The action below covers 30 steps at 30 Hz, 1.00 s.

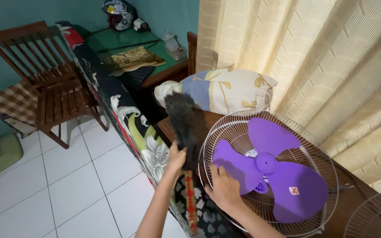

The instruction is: The person disassembles a purple electric fan by removing the front grille, unscrewing the central hub nut, and detaching the fan blades. They then use a duster to clean the blades and begin reattaching the front grille to the fan base.

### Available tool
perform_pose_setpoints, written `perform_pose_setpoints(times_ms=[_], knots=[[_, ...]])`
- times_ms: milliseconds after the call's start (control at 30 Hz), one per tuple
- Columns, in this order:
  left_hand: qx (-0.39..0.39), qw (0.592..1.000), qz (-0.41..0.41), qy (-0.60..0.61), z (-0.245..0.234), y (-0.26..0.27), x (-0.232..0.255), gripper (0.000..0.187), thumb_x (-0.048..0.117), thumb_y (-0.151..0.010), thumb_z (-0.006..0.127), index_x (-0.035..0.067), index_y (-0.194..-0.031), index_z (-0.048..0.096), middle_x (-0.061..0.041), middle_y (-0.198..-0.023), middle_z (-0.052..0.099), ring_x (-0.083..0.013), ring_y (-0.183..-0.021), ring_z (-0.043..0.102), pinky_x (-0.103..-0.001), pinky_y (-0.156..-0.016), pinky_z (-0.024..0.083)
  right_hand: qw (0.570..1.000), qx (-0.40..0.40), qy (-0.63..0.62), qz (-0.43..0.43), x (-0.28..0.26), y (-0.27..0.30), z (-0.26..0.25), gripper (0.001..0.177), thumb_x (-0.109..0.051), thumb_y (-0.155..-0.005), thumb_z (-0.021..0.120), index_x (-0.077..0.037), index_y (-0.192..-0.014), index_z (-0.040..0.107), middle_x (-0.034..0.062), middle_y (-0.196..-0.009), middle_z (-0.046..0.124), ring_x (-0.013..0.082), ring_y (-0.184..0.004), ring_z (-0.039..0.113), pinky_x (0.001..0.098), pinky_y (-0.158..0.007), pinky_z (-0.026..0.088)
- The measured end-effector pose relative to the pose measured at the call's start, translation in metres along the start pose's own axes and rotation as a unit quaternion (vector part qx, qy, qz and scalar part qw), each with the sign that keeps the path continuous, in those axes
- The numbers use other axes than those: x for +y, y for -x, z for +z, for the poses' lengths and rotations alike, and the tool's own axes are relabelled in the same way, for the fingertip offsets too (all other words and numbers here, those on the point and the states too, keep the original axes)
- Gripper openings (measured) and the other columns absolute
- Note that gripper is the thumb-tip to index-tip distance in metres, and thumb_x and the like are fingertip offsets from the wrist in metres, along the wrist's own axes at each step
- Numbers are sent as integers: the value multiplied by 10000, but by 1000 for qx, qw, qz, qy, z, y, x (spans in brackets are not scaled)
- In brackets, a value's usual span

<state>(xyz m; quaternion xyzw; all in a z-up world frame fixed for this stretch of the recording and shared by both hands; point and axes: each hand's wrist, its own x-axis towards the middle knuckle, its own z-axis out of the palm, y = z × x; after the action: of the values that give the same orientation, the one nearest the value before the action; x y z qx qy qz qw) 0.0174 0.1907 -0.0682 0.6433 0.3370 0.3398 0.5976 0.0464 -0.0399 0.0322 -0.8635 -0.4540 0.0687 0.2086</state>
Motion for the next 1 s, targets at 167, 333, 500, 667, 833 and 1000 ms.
perform_pose_setpoints(times_ms=[167, 333, 500, 667, 833, 1000], knots=[[-9, 999, -35, 41, 24, -12, -36, 388, 58, -881, 644, -23, -1258, 598, -169, -1150, 737, -262, -1041, 690, -345, -930, 524, 997, 72, -4, -31, 17, 4, 24, 322, -52, -933, 591, -116, -1248, 595, 140, -1102, 719, 378, -899, 720, 479, -749, 583], [-19, 999, -26, 11, 18, -20, -63, 413, 19, -841, 634, -33, -1249, 607, -175, -1135, 751, -271, -1034, 708, -351, -932, 540, 996, 31, -75, -26, 22, 18, 13, 395, -130, -826, 684, -65, -1198, 572, 191, -1057, 692, 434, -820, 689, 527, -701, 558], [-76, 996, -51, 13, 25, -4, -65, 485, 21, -823, 669, -25, -1291, 550, -165, -1183, 719, -256, -1075, 685, -355, -961, 518, 995, 48, -80, -45, 14, 22, 2, 355, -123, -815, 689, -84, -1155, 596, 155, -1018, 712, 421, -828, 692, 527, -688, 547], [-111, 989, -91, 27, 35, 15, -39, 521, 150, -885, 602, -13, -1379, 562, -159, -1221, 729, -265, -1095, 694, -356, -965, 519, 995, 44, -74, -49, 12, 26, -6, 335, -158, -796, 704, -103, -1117, 627, 136, -978, 704, 400, -832, 691, 509, -691, 556], [-79, 968, -235, -47, 38, 25, -10, 581, 306, -907, 583, 130, -1457, 516, -101, -1370, 600, -308, -1233, 569, -496, -935, 496, 997, 52, -51, -31, 8, 48, -21, 352, -252, -835, 712, -119, -1155, 653, 144, -989, 703, 391, -800, 700, 512, -660, 555], [2, 966, -32, -256, 59, 40, 27, 730, 387, -885, 692, 44, -1476, 434, -283, -1502, 432, -447, -1368, 440, -491, -1100, 366, 994, 62, -86, 31, 28, 94, -59, 290, -303, -899, 699, -149, -1144, 680, 100, -999, 715, 324, -795, 728, 462, -666, 572]])
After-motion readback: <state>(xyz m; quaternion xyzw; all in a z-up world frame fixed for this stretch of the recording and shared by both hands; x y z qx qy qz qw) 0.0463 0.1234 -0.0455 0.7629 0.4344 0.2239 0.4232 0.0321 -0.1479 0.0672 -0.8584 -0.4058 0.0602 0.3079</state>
